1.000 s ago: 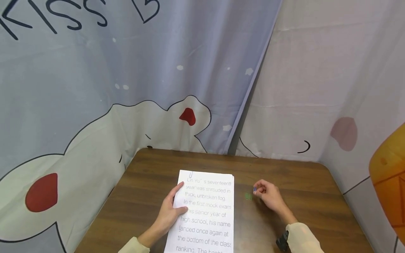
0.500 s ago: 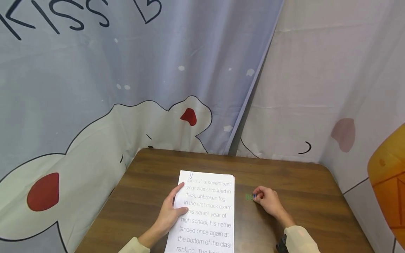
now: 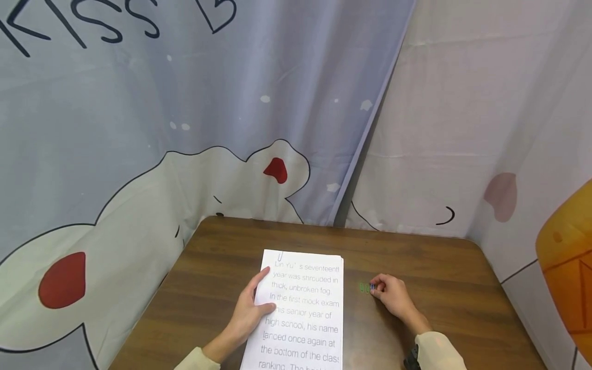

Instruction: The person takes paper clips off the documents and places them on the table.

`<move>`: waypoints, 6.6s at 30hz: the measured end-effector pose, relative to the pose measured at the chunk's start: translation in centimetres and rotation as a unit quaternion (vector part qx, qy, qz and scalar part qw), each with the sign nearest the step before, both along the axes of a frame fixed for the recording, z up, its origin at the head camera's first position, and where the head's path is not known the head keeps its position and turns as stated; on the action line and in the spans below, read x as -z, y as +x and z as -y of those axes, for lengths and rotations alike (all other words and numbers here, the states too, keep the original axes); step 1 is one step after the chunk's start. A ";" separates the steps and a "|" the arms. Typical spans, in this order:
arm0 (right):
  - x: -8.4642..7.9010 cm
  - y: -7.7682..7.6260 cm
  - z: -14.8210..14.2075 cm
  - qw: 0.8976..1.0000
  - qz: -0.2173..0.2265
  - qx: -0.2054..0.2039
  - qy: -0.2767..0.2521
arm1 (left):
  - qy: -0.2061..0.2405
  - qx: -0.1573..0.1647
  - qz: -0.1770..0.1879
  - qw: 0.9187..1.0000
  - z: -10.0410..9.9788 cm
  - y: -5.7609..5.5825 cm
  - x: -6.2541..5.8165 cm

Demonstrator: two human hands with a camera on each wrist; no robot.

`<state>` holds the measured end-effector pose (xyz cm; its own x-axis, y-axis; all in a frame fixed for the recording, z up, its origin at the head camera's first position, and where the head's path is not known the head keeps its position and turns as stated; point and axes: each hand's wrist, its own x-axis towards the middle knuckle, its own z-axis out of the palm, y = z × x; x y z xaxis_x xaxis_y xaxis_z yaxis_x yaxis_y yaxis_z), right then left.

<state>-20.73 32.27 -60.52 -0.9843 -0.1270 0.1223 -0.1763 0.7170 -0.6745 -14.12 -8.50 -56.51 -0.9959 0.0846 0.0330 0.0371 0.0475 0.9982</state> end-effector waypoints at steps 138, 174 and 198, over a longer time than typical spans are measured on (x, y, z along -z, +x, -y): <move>-9.0 -1.8 17.0 0.977 0.056 0.016 -0.205 | 0.073 0.077 0.005 0.994 -5.7 2.0 -0.4; -9.0 -1.9 15.8 0.982 0.027 0.004 -0.185 | 0.076 0.081 0.009 0.994 -6.0 2.2 -0.2; -8.0 -1.9 13.2 0.995 -0.067 -0.025 -0.067 | 0.062 0.072 0.012 0.995 -5.5 2.2 0.0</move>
